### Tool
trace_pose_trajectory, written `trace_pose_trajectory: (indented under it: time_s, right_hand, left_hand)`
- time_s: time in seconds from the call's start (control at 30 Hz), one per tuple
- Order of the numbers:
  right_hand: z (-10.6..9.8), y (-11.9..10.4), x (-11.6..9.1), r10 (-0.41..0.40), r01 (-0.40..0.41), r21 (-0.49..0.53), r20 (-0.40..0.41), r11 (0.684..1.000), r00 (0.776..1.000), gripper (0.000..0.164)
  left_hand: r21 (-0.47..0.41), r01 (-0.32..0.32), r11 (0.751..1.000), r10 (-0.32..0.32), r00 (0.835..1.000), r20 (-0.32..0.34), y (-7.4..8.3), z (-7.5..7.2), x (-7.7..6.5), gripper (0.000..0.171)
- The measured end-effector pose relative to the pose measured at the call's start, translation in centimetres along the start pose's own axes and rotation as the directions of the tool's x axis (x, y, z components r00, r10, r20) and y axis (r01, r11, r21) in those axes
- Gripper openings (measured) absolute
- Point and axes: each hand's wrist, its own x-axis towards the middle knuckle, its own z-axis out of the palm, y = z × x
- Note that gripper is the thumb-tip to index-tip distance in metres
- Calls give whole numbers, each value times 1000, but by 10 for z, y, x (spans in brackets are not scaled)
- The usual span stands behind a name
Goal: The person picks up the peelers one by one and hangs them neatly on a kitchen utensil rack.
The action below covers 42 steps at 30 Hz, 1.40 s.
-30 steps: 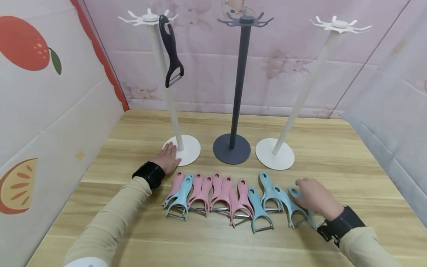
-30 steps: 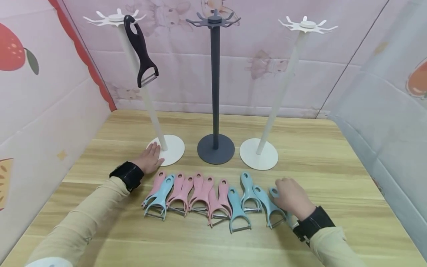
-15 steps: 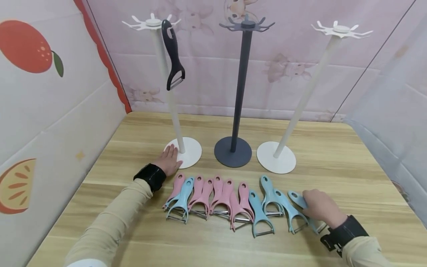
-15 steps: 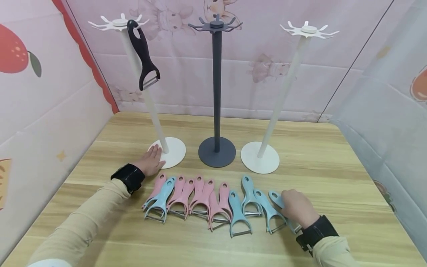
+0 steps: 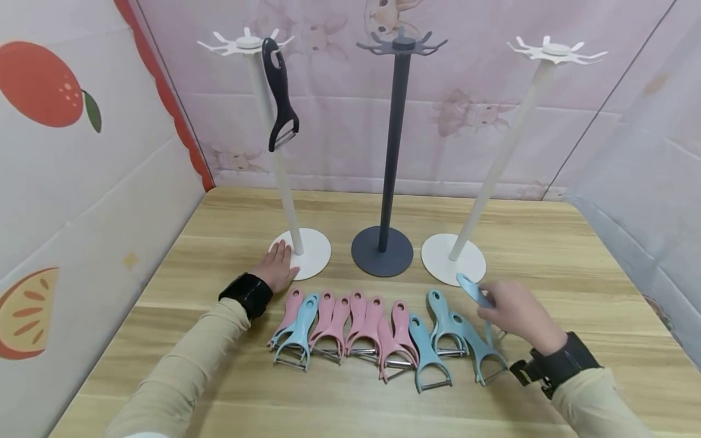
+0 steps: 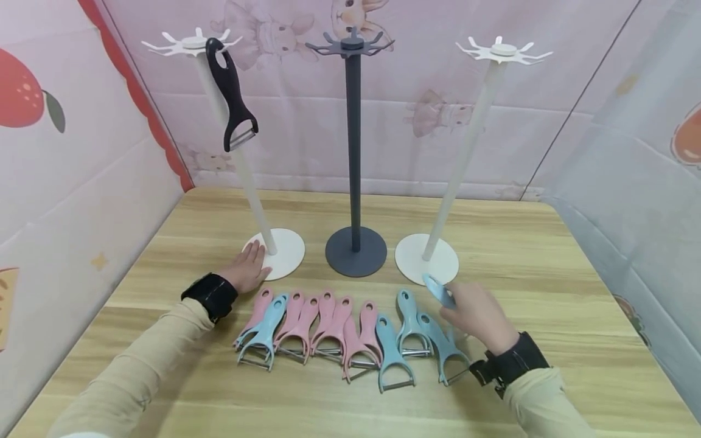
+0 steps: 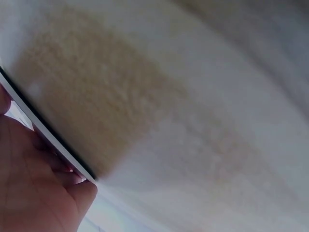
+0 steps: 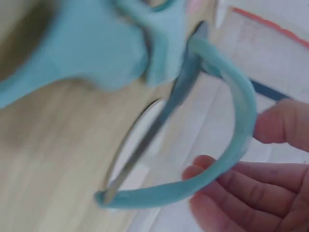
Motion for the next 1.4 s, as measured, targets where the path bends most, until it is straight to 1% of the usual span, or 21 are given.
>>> trace_pose_trajectory:
  time_s: [0.03, 0.1, 0.17, 0.23, 0.3, 0.37, 0.43, 0.57, 0.6, 0.67, 0.8, 0.83, 0.9, 0.93, 1.1, 1.2, 1.27, 1.33, 1.4]
  right_hand:
    - [-1, -5, 4, -29, 29, 6, -26, 1000, 999, 3]
    - [-3, -15, 12, -85, 87, 13, -78, 996, 993, 11]
    - [-3, -25, 21, -138, 141, 18, -135, 990, 981, 20]
    - [-1, -34, 31, -184, 193, 28, -191, 981, 964, 27]
    - [3, -44, 41, -234, 251, 43, -242, 967, 942, 25]
    - [5, -55, 51, -286, 314, 50, -297, 948, 911, 26]
    - [5, -68, 61, -336, 377, 54, -349, 924, 875, 27]
    - [-3, -99, 78, -405, 488, 101, -427, 867, 809, 36]
    - [-6, -106, 83, -415, 510, 115, -445, 853, 794, 36]
    - [-13, -121, 93, -429, 549, 126, -493, 826, 757, 37]
    - [-28, -147, 118, -444, 617, 101, -605, 781, 661, 36]
    - [-32, -152, 125, -444, 630, 99, -625, 770, 642, 35]
    - [-41, -164, 138, -436, 653, 114, -657, 749, 615, 35]
    - [-45, -169, 144, -424, 663, 138, -669, 736, 610, 35]
    - [-68, -193, 169, -340, 660, 230, -710, 715, 616, 35]
    - [-78, -206, 179, -307, 642, 249, -718, 725, 625, 35]
    - [-83, -215, 184, -289, 618, 251, -715, 745, 637, 35]
    - [-87, -223, 190, -263, 589, 262, -707, 765, 657, 35]
    - [-91, -230, 196, -240, 561, 263, -706, 785, 666, 34]
  left_hand:
    - [-3, 0, 1000, 0, 1000, -4, 0, -1, -1, 62]
    - [-5, 2, 1000, -2, 1000, -4, 1, -3, -2, 62]
    - [-4, 4, 1000, -4, 1000, -1, 3, -4, -4, 62]
    - [-10, 5, 1000, -5, 1000, -1, 3, -5, -4, 62]
    - [-18, 6, 1000, -6, 1000, -4, 2, -6, -5, 61]
    - [-19, 11, 1000, -11, 1000, -1, 0, -6, -4, 61]
    - [-14, 13, 1000, -13, 1000, -1, -2, -4, -3, 62]
    - [9, 16, 1000, -16, 1000, -5, -5, -1, 0, 63]
    - [12, 17, 1000, -17, 1000, -7, -5, -1, 0, 63]
    - [14, 20, 1000, -20, 1000, -13, -5, -1, 0, 63]
    - [15, 33, 999, -32, 999, -7, -2, -5, -2, 63]
    - [15, 35, 999, -35, 999, -5, -1, -6, -3, 62]
    - [12, 37, 999, -37, 999, 0, 0, -8, -4, 62]
    - [9, 36, 999, -36, 999, 0, 1, -8, -5, 61]
    - [-7, 12, 1000, -12, 1000, -27, 3, -8, -6, 59]
    - [-1, 1, 1000, -1, 999, -48, 4, -6, -6, 59]
    - [0, 4, 1000, -4, 999, -48, 5, -4, -6, 60]
    - [-2, 2, 1000, -2, 999, -50, 5, -2, -6, 61]
    - [-3, 3, 1000, -3, 999, -46, 5, 2, -6, 62]
